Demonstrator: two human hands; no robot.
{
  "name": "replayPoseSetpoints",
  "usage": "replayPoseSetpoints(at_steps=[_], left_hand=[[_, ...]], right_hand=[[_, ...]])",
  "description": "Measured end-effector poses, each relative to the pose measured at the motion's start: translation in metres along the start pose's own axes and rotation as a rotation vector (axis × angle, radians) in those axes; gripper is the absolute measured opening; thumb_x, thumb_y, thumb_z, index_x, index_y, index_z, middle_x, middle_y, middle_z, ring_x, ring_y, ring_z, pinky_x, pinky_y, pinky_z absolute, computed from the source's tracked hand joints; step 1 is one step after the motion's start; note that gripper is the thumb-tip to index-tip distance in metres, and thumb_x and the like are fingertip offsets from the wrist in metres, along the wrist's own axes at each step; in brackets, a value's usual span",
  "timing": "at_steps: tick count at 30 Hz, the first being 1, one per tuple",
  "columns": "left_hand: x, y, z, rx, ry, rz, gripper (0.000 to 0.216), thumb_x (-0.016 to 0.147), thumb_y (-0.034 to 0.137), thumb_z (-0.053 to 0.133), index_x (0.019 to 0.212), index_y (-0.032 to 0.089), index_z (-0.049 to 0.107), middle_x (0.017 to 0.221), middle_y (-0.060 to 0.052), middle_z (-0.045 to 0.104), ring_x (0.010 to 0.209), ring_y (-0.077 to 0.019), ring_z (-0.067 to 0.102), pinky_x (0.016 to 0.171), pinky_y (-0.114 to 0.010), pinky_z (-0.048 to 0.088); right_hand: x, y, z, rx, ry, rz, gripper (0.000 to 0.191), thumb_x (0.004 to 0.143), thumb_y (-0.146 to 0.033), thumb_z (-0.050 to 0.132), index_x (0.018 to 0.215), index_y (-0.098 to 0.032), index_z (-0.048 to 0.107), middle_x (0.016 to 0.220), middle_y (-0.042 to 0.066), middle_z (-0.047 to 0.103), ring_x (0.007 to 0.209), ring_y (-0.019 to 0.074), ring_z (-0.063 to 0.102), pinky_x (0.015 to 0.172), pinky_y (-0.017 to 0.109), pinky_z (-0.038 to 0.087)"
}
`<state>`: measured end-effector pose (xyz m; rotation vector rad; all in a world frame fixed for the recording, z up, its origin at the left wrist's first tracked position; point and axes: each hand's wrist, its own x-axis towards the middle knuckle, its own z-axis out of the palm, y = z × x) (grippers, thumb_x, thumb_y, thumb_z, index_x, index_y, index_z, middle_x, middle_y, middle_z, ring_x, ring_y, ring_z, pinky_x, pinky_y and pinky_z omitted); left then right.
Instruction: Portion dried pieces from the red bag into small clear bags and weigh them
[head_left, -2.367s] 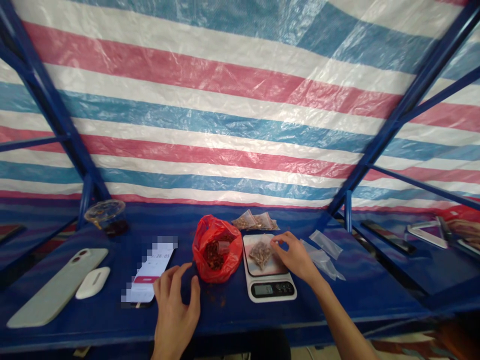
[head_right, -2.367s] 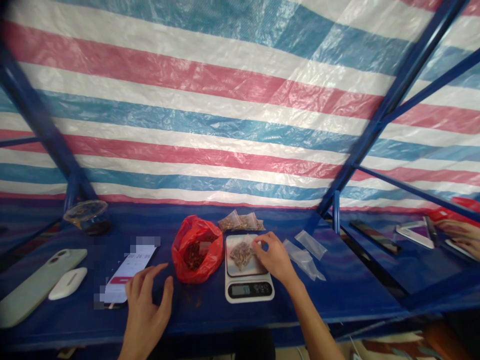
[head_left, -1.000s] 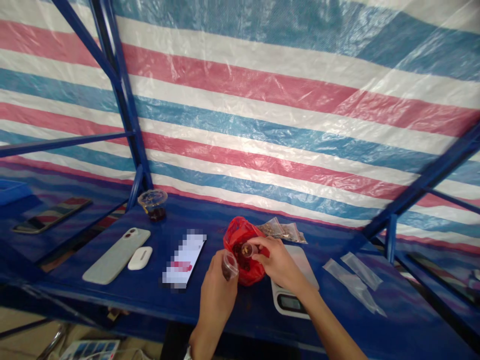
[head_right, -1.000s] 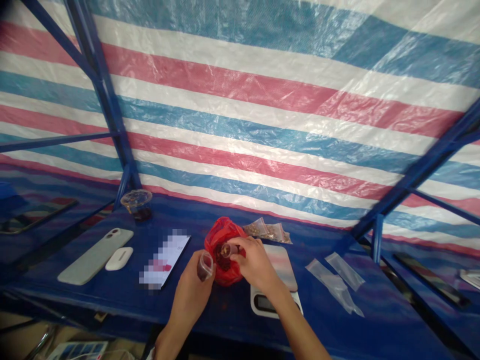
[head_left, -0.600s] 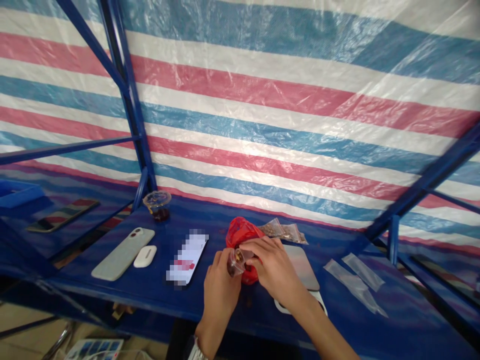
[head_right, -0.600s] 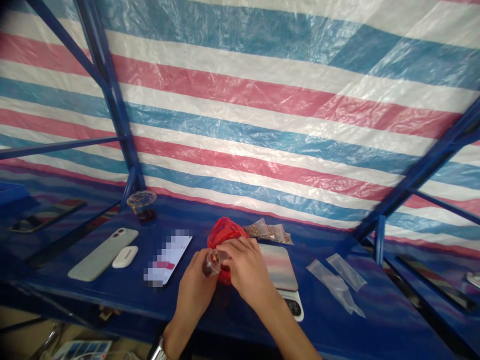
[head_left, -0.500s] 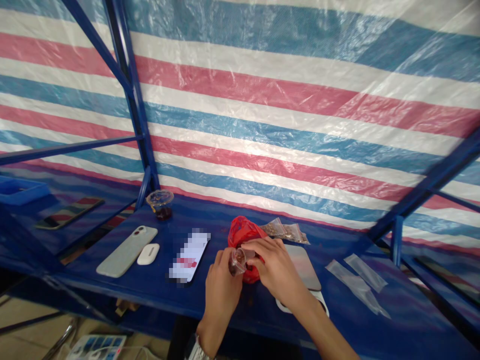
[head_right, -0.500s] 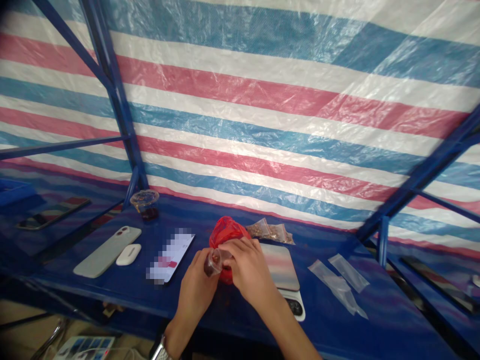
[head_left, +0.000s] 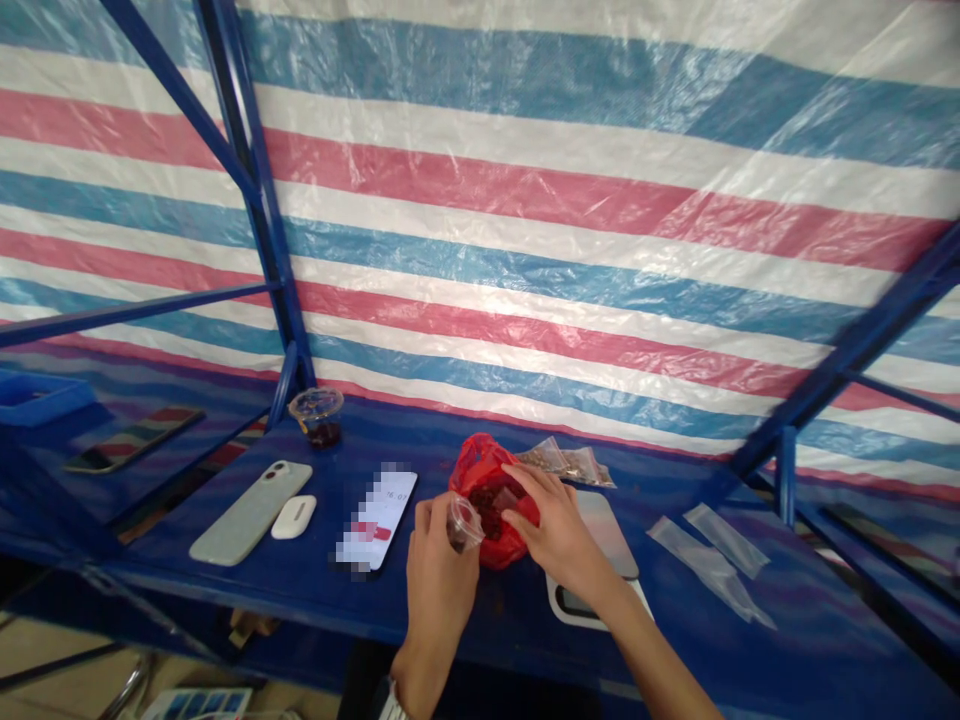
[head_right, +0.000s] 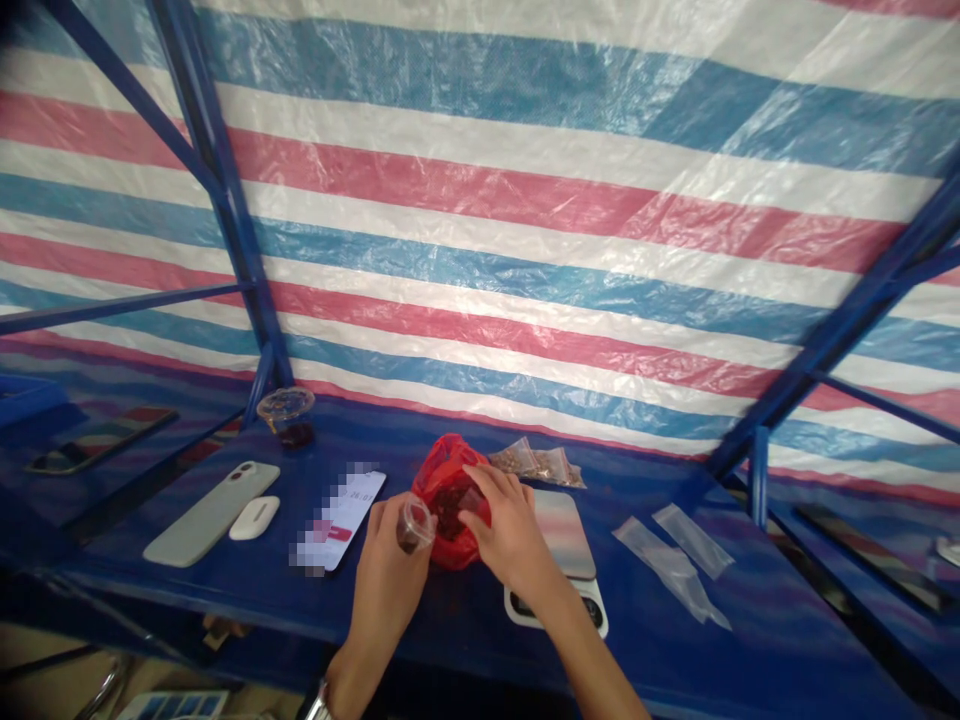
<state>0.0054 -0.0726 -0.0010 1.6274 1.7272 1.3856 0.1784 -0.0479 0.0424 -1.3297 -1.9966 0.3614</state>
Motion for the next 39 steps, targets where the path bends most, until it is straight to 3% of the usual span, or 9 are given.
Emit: replayPoseSetpoints(at_steps=[2,6,9,12,17,20,24,30,39], left_hand=[[-0.001,0.005,0.001,-0.018,0.013,0.048,0.028,0.089,0.012,0.057,0.115,0.024,0.061,0.109,-0.007,0.061,0.097,-0.0250,0.065,0.089,-0.042,0.053],[-0.008,0.020,0.004,-0.085,-0.046,0.126,0.040,0.088,0.010,0.058,0.125,0.026,0.058,0.114,-0.008,0.062,0.103,-0.0251,0.065,0.091,-0.043,0.054],[-0.015,0.023,0.002,-0.071,-0.129,0.218,0.073,0.086,0.025,0.073,0.151,0.031,0.041,0.135,-0.011,0.056,0.124,-0.0297,0.058,0.104,-0.049,0.050],[-0.019,0.010,-0.001,0.059,-0.162,0.277,0.100,0.078,0.031,0.083,0.160,0.039,0.026,0.144,-0.011,0.048,0.135,-0.0345,0.049,0.112,-0.057,0.041],[-0.012,-0.030,-0.001,0.234,-0.121,0.271,0.063,0.092,0.040,0.067,0.151,0.037,0.045,0.139,-0.012,0.047,0.129,-0.0344,0.051,0.106,-0.058,0.046],[-0.002,-0.047,-0.002,0.324,-0.037,0.276,0.052,0.097,0.044,0.058,0.146,0.030,0.052,0.135,-0.014,0.049,0.126,-0.0352,0.052,0.102,-0.058,0.047],[0.004,-0.059,-0.005,0.378,0.025,0.299,0.045,0.101,0.044,0.050,0.140,0.024,0.058,0.129,-0.016,0.050,0.120,-0.0348,0.053,0.100,-0.059,0.048],[-0.003,-0.055,-0.008,0.416,0.040,0.333,0.045,0.102,0.043,0.049,0.138,0.018,0.059,0.128,-0.018,0.048,0.118,-0.0352,0.050,0.104,-0.060,0.046],[-0.002,-0.055,-0.012,0.389,0.057,0.341,0.039,0.101,0.042,0.048,0.129,0.020,0.061,0.122,-0.014,0.052,0.118,-0.0346,0.049,0.107,-0.060,0.043]], right_hand=[[-0.008,-0.020,-0.004,0.132,-0.038,-0.042,0.034,0.095,-0.028,0.066,0.128,-0.028,0.065,0.132,0.007,0.068,0.121,0.0271,0.061,0.105,0.043,0.045],[-0.023,-0.043,-0.017,0.228,-0.062,-0.015,0.008,0.097,-0.029,0.063,0.097,-0.025,0.070,0.098,0.003,0.073,0.091,0.0202,0.066,0.083,0.030,0.051],[-0.031,-0.017,-0.036,0.165,0.078,0.094,0.016,0.098,-0.034,0.060,0.092,-0.024,0.071,0.087,0.002,0.072,0.075,0.0182,0.061,0.072,0.029,0.048],[-0.038,0.037,-0.057,0.105,0.164,0.225,0.023,0.094,-0.043,0.061,0.090,-0.023,0.073,0.084,0.002,0.073,0.071,0.0190,0.060,0.067,0.030,0.047],[-0.043,0.109,-0.067,-0.017,0.154,0.307,0.030,0.089,-0.045,0.060,0.094,-0.023,0.079,0.091,0.007,0.079,0.073,0.0237,0.066,0.072,0.036,0.051],[-0.047,0.129,-0.061,-0.080,0.311,0.274,0.037,0.091,-0.048,0.058,0.108,-0.021,0.078,0.105,0.010,0.078,0.081,0.0252,0.067,0.079,0.039,0.053],[-0.061,0.148,-0.052,-0.098,0.532,0.318,0.043,0.097,-0.052,0.052,0.105,-0.019,0.078,0.101,0.012,0.077,0.072,0.0226,0.062,0.073,0.038,0.052],[-0.079,0.157,-0.044,-0.079,0.762,0.404,0.042,0.099,-0.051,0.051,0.104,-0.017,0.075,0.100,0.012,0.075,0.075,0.0223,0.061,0.074,0.037,0.049],[-0.079,0.148,-0.045,-0.098,0.710,0.341,0.035,0.101,-0.046,0.051,0.099,-0.019,0.075,0.095,0.008,0.073,0.075,0.0209,0.057,0.072,0.035,0.046]])
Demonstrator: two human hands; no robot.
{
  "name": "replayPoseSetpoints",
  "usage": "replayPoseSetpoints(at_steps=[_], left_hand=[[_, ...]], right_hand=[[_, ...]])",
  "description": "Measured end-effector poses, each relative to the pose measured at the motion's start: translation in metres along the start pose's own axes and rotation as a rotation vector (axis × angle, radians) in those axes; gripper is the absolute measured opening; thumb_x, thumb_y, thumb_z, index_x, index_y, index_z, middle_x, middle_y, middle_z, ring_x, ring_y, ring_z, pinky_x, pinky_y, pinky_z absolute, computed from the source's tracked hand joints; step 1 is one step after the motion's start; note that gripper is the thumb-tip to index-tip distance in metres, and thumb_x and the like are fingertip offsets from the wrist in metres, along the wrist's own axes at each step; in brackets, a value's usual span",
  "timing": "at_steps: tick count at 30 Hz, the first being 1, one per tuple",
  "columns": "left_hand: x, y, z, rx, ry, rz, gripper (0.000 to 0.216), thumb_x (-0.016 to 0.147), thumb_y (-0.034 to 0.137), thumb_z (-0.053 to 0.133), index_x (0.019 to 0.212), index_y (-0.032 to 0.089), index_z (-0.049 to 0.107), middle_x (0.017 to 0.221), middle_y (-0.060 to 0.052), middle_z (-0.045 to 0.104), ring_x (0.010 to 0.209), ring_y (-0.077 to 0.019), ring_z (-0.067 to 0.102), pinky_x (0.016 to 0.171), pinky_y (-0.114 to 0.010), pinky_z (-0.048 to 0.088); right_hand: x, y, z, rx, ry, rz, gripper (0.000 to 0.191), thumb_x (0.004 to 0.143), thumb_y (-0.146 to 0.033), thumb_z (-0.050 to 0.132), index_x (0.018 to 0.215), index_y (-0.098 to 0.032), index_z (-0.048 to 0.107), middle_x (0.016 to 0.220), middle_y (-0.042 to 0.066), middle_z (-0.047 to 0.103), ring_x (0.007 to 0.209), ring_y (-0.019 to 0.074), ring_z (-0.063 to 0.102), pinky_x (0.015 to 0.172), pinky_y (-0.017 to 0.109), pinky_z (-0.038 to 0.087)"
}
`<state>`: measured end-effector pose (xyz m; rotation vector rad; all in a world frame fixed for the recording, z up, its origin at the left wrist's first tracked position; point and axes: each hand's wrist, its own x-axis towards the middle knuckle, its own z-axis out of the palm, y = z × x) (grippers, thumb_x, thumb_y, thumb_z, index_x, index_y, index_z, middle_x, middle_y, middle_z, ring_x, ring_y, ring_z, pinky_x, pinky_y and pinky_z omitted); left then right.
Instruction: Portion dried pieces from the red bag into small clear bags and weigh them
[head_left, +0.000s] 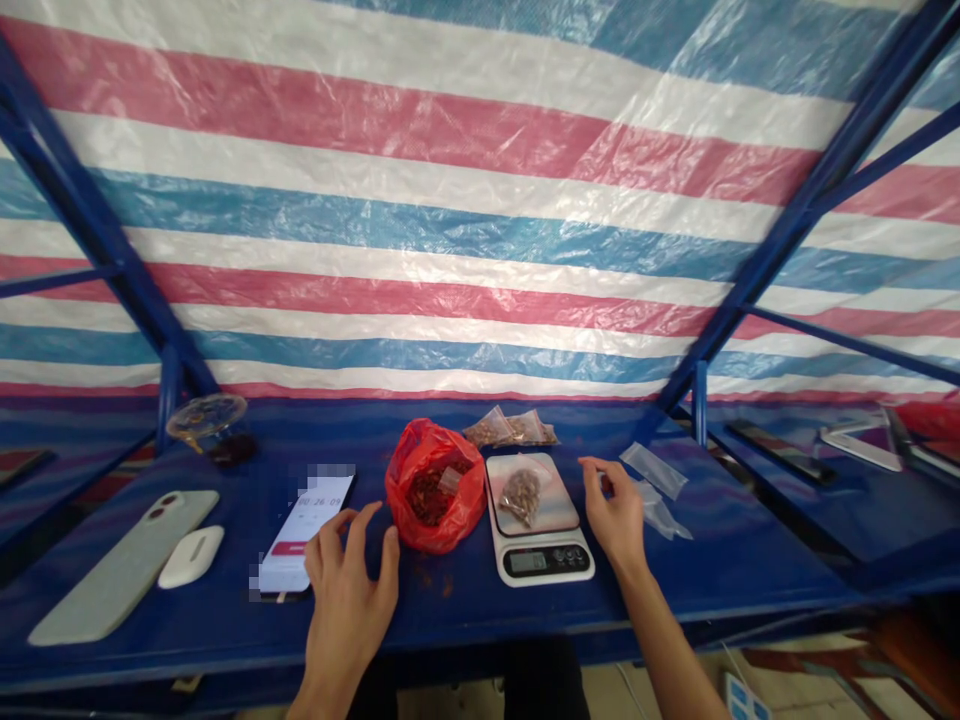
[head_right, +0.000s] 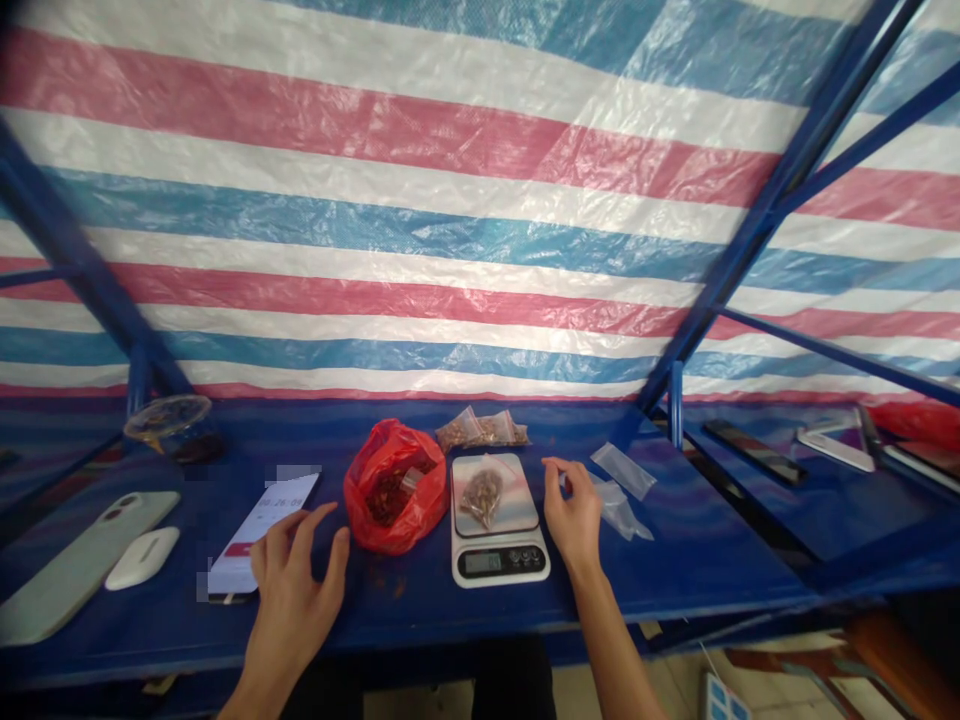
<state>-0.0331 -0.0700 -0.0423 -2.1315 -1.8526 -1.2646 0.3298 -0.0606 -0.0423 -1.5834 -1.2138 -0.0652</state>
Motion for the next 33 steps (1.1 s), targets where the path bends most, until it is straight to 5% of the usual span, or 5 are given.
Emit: replayPoseSetpoints(at_steps=[19,28,33], left_hand=[[0.000,-0.001,-0.001,-0.021,-0.035,-0.002,0.029,0.098,0.037,0.052,0.120,0.022,0.065,0.117,-0.013,0.055,0.118,-0.0343,0.050,0.102,-0.054,0.048],[-0.001,-0.003,0.001,-0.014,-0.027,0.021,0.027,0.097,0.030,0.052,0.118,0.020,0.066,0.116,-0.013,0.055,0.117,-0.0341,0.050,0.102,-0.053,0.048],[-0.001,-0.002,0.002,-0.008,-0.010,0.040,0.026,0.097,0.027,0.052,0.117,0.020,0.066,0.115,-0.013,0.055,0.116,-0.0345,0.050,0.101,-0.054,0.048]], right_hand=[[-0.002,-0.005,-0.001,0.070,-0.127,-0.013,0.035,0.101,-0.047,0.054,0.097,-0.020,0.075,0.094,0.008,0.073,0.084,0.0235,0.063,0.078,0.037,0.048],[0.012,-0.016,0.006,-0.008,-0.344,-0.115,0.034,0.097,-0.050,0.059,0.106,-0.024,0.079,0.101,0.009,0.070,0.098,0.0270,0.063,0.095,0.044,0.047],[0.024,-0.036,0.012,-0.147,-0.419,-0.147,0.026,0.091,-0.045,0.063,0.093,-0.026,0.080,0.093,0.008,0.068,0.096,0.0283,0.061,0.096,0.048,0.045]])
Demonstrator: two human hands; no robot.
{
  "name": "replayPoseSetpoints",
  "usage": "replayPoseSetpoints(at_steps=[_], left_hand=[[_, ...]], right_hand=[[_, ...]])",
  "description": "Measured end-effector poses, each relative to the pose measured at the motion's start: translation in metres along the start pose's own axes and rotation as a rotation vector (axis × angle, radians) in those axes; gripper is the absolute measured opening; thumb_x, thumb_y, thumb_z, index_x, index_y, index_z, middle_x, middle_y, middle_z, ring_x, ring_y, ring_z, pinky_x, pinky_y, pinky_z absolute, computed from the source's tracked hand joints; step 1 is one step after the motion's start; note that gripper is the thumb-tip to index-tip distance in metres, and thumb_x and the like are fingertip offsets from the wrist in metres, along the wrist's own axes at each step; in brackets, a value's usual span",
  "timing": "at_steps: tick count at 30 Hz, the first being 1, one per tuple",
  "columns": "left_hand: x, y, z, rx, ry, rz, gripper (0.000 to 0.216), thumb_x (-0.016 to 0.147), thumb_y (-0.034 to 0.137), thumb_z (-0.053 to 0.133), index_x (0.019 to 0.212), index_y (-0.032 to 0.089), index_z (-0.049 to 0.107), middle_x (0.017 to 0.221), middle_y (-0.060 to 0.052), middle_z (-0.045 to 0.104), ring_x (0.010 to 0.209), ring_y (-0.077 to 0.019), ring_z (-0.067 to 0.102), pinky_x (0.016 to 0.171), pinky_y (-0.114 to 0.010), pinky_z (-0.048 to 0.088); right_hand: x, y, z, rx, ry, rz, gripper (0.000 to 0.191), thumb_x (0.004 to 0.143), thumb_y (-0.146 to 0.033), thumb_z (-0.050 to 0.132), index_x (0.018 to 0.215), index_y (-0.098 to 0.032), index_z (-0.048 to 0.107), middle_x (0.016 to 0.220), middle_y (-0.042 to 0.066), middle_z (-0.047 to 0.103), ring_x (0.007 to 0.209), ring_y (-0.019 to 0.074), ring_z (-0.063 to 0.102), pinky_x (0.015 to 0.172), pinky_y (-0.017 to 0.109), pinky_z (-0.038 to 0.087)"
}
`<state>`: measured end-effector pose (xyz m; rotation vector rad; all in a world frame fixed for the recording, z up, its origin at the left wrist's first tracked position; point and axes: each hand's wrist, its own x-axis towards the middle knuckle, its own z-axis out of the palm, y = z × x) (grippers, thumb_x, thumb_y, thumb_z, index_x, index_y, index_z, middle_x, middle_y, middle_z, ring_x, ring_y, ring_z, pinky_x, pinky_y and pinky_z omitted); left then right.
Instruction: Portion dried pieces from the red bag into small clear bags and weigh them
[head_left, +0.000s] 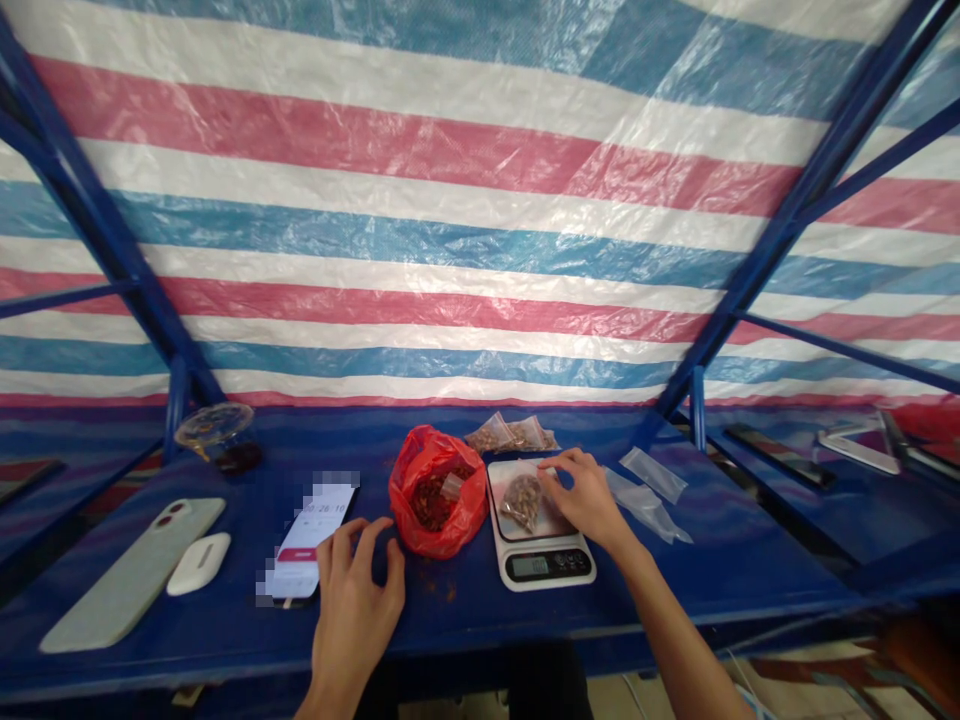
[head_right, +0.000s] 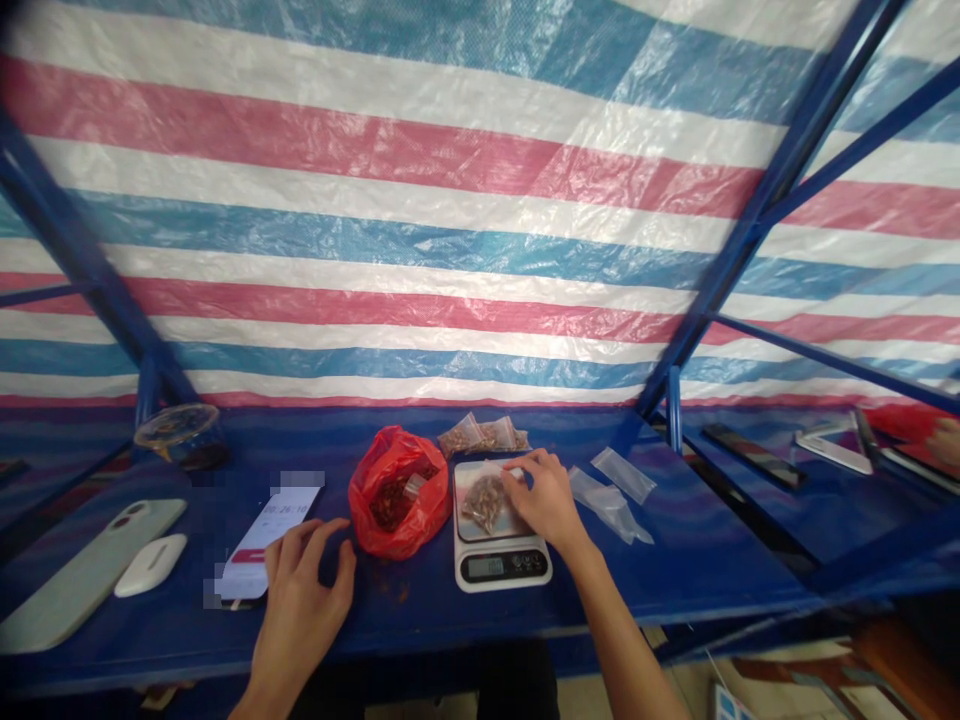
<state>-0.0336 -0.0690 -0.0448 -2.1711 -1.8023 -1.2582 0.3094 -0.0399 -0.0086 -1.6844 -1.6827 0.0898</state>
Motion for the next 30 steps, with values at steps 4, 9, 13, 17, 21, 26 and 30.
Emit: replayPoseSetpoints(at_steps=[4,9,13,17,21,26,30], left_hand=[[0.001,0.000,-0.002,-0.029,0.021,0.005,0.025,0.097,0.026,0.053,0.116,0.019,0.067,0.114,-0.013,0.056,0.114,-0.0340,0.051,0.099,-0.053,0.048],[0.001,0.014,-0.016,-0.173,0.169,-0.037,0.018,0.098,0.030,0.054,0.108,0.022,0.068,0.107,-0.010,0.060,0.105,-0.0294,0.058,0.096,-0.050,0.049],[-0.002,0.055,-0.035,-0.446,0.081,-0.090,0.025,0.097,0.036,0.057,0.118,0.024,0.064,0.117,-0.010,0.064,0.109,-0.0268,0.063,0.096,-0.044,0.053],[0.007,0.103,-0.048,-0.743,-0.262,-0.073,0.038,0.098,0.040,0.059,0.132,0.024,0.061,0.122,-0.009,0.072,0.105,-0.0233,0.069,0.090,-0.035,0.058],[0.030,0.124,-0.052,-0.875,-0.276,-0.129,0.030,0.100,0.042,0.056,0.119,0.022,0.068,0.112,-0.007,0.076,0.103,-0.0214,0.071,0.090,-0.031,0.058],[0.037,0.115,-0.047,-0.786,-0.243,-0.090,0.032,0.099,0.043,0.057,0.122,0.023,0.068,0.118,-0.008,0.075,0.106,-0.0230,0.072,0.097,-0.036,0.057],[0.019,0.081,-0.034,-0.590,-0.168,-0.050,0.034,0.101,0.041,0.052,0.129,0.025,0.064,0.129,-0.011,0.068,0.119,-0.0259,0.066,0.106,-0.044,0.053]], right_hand=[[0.004,-0.036,-0.022,0.223,-0.050,-0.054,0.021,0.093,-0.041,0.062,0.088,-0.024,0.073,0.096,0.006,0.069,0.096,0.0254,0.063,0.094,0.043,0.048],[-0.011,-0.106,-0.067,0.404,-0.141,-0.201,0.018,0.101,-0.034,0.058,0.092,-0.023,0.068,0.095,0.005,0.068,0.092,0.0204,0.064,0.084,0.032,0.050],[-0.019,-0.144,-0.087,0.436,-0.144,-0.287,0.015,0.101,-0.032,0.061,0.091,-0.024,0.069,0.091,0.004,0.069,0.087,0.0192,0.065,0.079,0.031,0.052],[-0.015,-0.163,-0.091,0.471,-0.138,-0.330,0.012,0.098,-0.032,0.066,0.091,-0.025,0.072,0.091,0.004,0.071,0.085,0.0191,0.066,0.078,0.031,0.055],[-0.009,-0.165,-0.085,0.528,-0.076,-0.309,0.012,0.096,-0.033,0.069,0.105,-0.026,0.073,0.098,0.004,0.073,0.087,0.0182,0.067,0.080,0.031,0.057],[-0.008,-0.154,-0.075,0.629,0.032,-0.251,0.013,0.095,-0.032,0.071,0.105,-0.024,0.072,0.101,0.004,0.073,0.087,0.0169,0.068,0.081,0.030,0.057],[0.003,-0.135,-0.069,0.598,0.142,-0.179,0.012,0.093,-0.033,0.070,0.097,-0.022,0.070,0.094,0.004,0.072,0.082,0.0161,0.066,0.076,0.028,0.055]])
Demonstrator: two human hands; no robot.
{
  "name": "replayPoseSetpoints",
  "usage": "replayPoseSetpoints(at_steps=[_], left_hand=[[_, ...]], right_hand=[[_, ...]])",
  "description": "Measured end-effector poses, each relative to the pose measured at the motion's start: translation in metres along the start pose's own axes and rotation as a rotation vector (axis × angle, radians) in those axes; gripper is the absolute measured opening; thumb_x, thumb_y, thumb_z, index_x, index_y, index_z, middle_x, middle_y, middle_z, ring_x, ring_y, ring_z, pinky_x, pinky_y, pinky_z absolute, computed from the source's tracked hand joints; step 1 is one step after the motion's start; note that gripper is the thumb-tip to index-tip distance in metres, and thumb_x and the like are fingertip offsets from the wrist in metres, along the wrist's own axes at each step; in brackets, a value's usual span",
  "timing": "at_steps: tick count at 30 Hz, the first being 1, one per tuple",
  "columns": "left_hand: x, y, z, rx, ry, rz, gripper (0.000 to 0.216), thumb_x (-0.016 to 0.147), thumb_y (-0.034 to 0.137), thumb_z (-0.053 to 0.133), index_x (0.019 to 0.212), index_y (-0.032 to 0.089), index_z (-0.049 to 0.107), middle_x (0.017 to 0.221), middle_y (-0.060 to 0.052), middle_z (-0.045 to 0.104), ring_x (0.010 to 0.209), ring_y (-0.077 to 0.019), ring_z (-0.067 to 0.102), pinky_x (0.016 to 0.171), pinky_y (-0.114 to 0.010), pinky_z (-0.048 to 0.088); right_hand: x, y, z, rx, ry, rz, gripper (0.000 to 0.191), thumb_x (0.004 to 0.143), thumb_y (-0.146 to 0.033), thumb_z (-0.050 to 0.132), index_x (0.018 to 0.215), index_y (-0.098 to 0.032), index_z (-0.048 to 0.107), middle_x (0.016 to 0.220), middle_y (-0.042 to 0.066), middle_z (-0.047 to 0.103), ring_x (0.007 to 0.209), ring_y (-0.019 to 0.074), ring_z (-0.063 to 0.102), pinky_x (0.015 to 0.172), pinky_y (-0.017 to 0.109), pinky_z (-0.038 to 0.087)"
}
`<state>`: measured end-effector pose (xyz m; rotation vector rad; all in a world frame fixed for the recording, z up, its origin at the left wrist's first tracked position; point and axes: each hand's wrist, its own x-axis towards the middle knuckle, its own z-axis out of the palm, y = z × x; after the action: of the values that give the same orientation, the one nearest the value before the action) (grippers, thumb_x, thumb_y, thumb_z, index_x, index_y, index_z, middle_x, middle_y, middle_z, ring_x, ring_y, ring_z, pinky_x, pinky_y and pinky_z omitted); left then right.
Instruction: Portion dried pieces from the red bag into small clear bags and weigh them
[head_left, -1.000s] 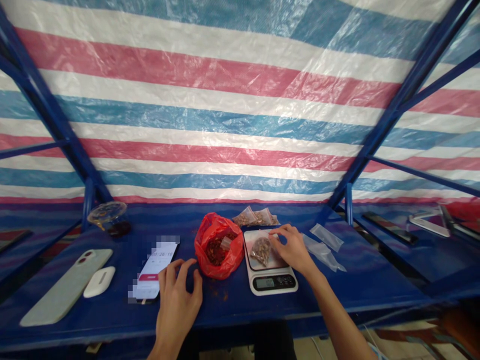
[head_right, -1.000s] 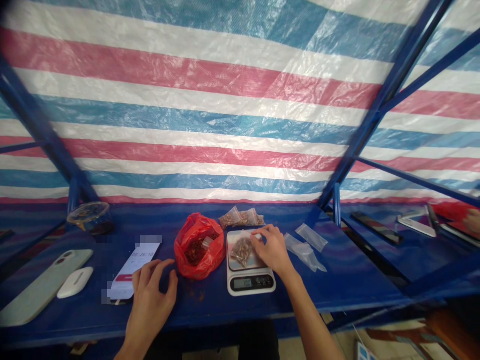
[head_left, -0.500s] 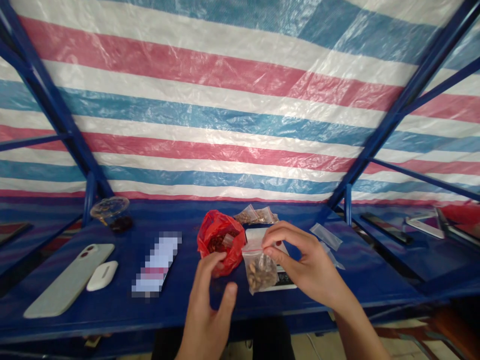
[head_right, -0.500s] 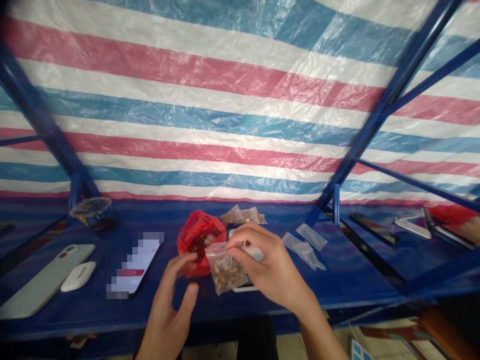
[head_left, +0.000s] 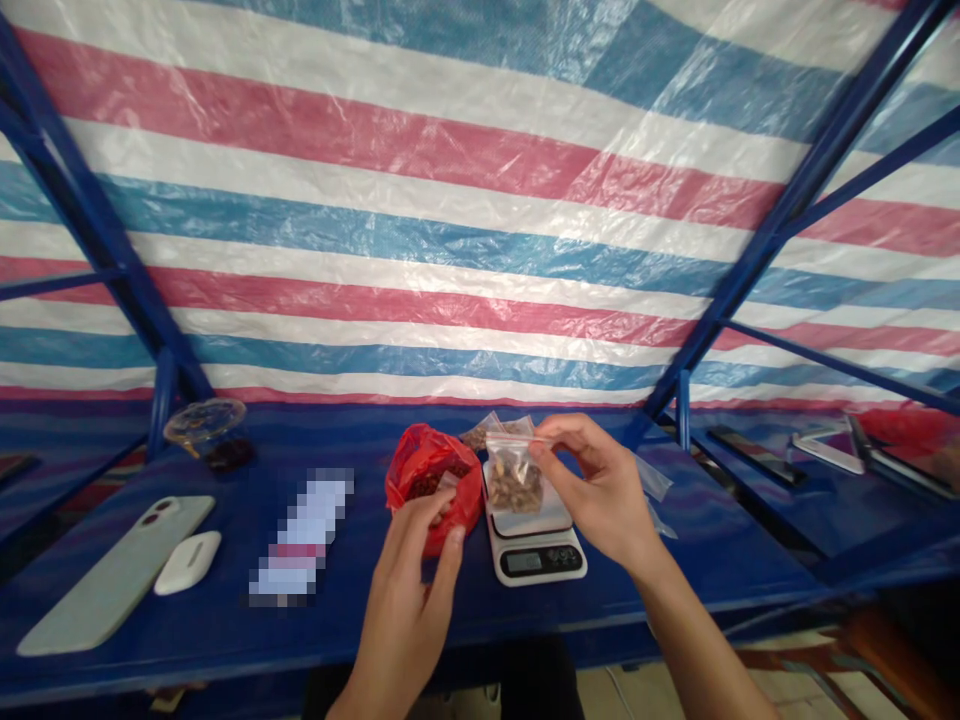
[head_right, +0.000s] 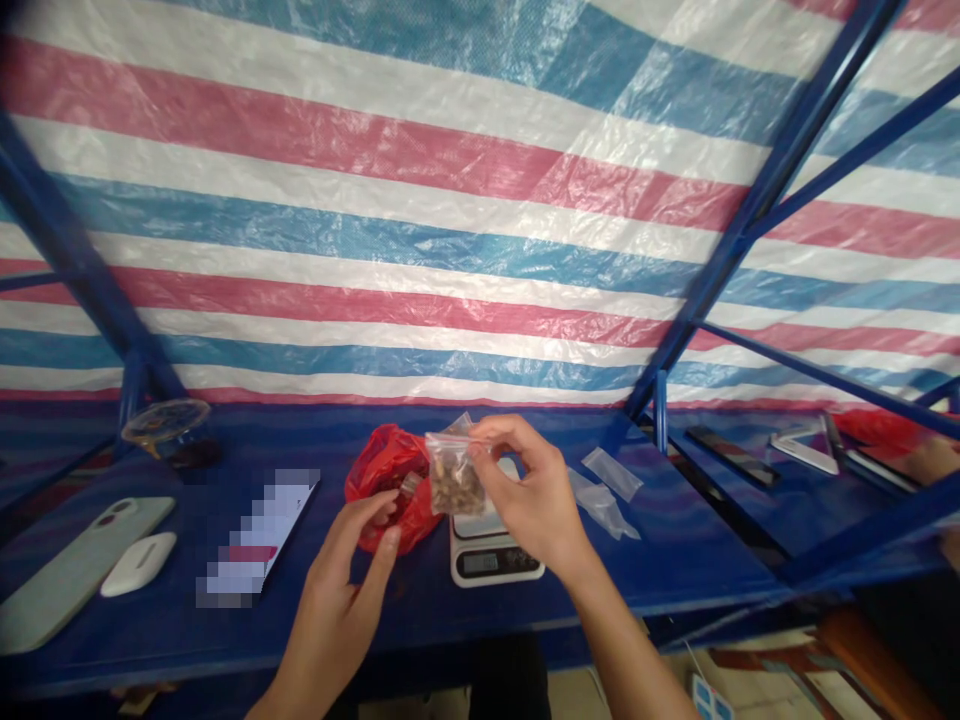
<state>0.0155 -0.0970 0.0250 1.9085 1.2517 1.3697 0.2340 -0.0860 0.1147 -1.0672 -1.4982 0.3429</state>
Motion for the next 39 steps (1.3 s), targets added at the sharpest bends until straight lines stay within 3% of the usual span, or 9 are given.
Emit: replayPoseSetpoints(at_steps=[7,15,21,23,26,28,32,35,39], left_hand=[[-0.023,-0.076,-0.006,0.306,0.089,-0.032,0.036,0.102,0.042,0.048,0.127,0.023,0.065,0.122,-0.012,0.064,0.113,-0.0281,0.066,0.099,-0.050,0.057],[-0.028,-0.081,-0.004,0.348,0.189,-0.030,0.035,0.102,0.043,0.049,0.126,0.022,0.064,0.121,-0.012,0.062,0.114,-0.0286,0.065,0.095,-0.048,0.059],[-0.029,-0.042,0.009,0.229,0.172,0.063,0.045,0.095,0.040,0.064,0.137,0.025,0.057,0.130,-0.013,0.062,0.120,-0.0294,0.063,0.099,-0.048,0.057],[-0.030,-0.024,0.020,0.148,0.119,0.042,0.063,0.090,0.041,0.070,0.146,0.024,0.048,0.136,-0.015,0.062,0.125,-0.0308,0.062,0.099,-0.047,0.058],[-0.033,-0.012,0.034,-0.016,0.072,-0.086,0.055,0.092,0.039,0.066,0.143,0.021,0.051,0.125,-0.014,0.071,0.111,-0.0272,0.071,0.090,-0.040,0.061],[-0.037,-0.017,0.037,-0.082,0.052,-0.168,0.047,0.092,0.039,0.064,0.135,0.020,0.057,0.118,-0.013,0.075,0.102,-0.0255,0.075,0.086,-0.036,0.062],[-0.042,-0.037,0.028,-0.069,0.046,-0.267,0.046,0.088,0.043,0.067,0.128,0.019,0.063,0.114,-0.012,0.077,0.096,-0.0252,0.076,0.088,-0.036,0.061],[-0.041,-0.047,0.018,-0.029,0.046,-0.274,0.046,0.087,0.046,0.066,0.124,0.019,0.065,0.112,-0.012,0.078,0.095,-0.0258,0.076,0.087,-0.037,0.061],[-0.033,-0.051,0.010,0.025,0.093,-0.291,0.044,0.085,0.047,0.065,0.120,0.020,0.066,0.108,-0.010,0.079,0.094,-0.0258,0.076,0.082,-0.034,0.061]], right_hand=[[0.040,0.070,-0.014,-0.047,0.240,0.136,0.026,0.084,-0.041,0.071,0.098,-0.020,0.065,0.086,0.003,0.069,0.074,0.0170,0.066,0.066,0.028,0.053],[0.043,0.089,-0.010,0.060,0.258,0.252,0.031,0.079,-0.045,0.077,0.095,-0.020,0.068,0.085,0.002,0.068,0.067,0.0163,0.064,0.060,0.027,0.053],[-0.001,0.028,0.019,0.200,-0.165,0.233,0.018,0.088,-0.037,0.075,0.091,-0.021,0.068,0.089,0.002,0.071,0.077,0.0154,0.067,0.070,0.025,0.054],[-0.020,0.004,0.030,0.199,-0.302,0.235,0.012,0.093,-0.033,0.070,0.094,-0.021,0.069,0.089,0.002,0.072,0.080,0.0153,0.069,0.072,0.024,0.055],[-0.046,-0.016,0.031,0.103,-0.448,0.170,0.008,0.097,-0.028,0.066,0.099,-0.023,0.071,0.093,0.003,0.073,0.084,0.0158,0.070,0.077,0.025,0.055],[-0.062,-0.010,0.016,-0.055,-0.425,0.081,0.013,0.097,-0.027,0.065,0.108,-0.025,0.072,0.101,0.004,0.074,0.092,0.0175,0.070,0.084,0.026,0.055],[-0.101,0.045,-0.028,-0.481,-0.026,0.088,0.018,0.103,-0.029,0.054,0.105,-0.025,0.072,0.086,0.003,0.069,0.076,0.0175,0.067,0.072,0.027,0.053],[-0.134,0.086,-0.049,-0.697,-0.064,0.154,0.025,0.103,-0.036,0.051,0.106,-0.027,0.074,0.085,0.004,0.070,0.072,0.0205,0.068,0.067,0.029,0.053],[-0.163,0.102,-0.049,-0.812,-0.135,0.190,0.031,0.105,-0.040,0.047,0.114,-0.030,0.075,0.094,0.006,0.073,0.078,0.0238,0.069,0.072,0.034,0.055]])
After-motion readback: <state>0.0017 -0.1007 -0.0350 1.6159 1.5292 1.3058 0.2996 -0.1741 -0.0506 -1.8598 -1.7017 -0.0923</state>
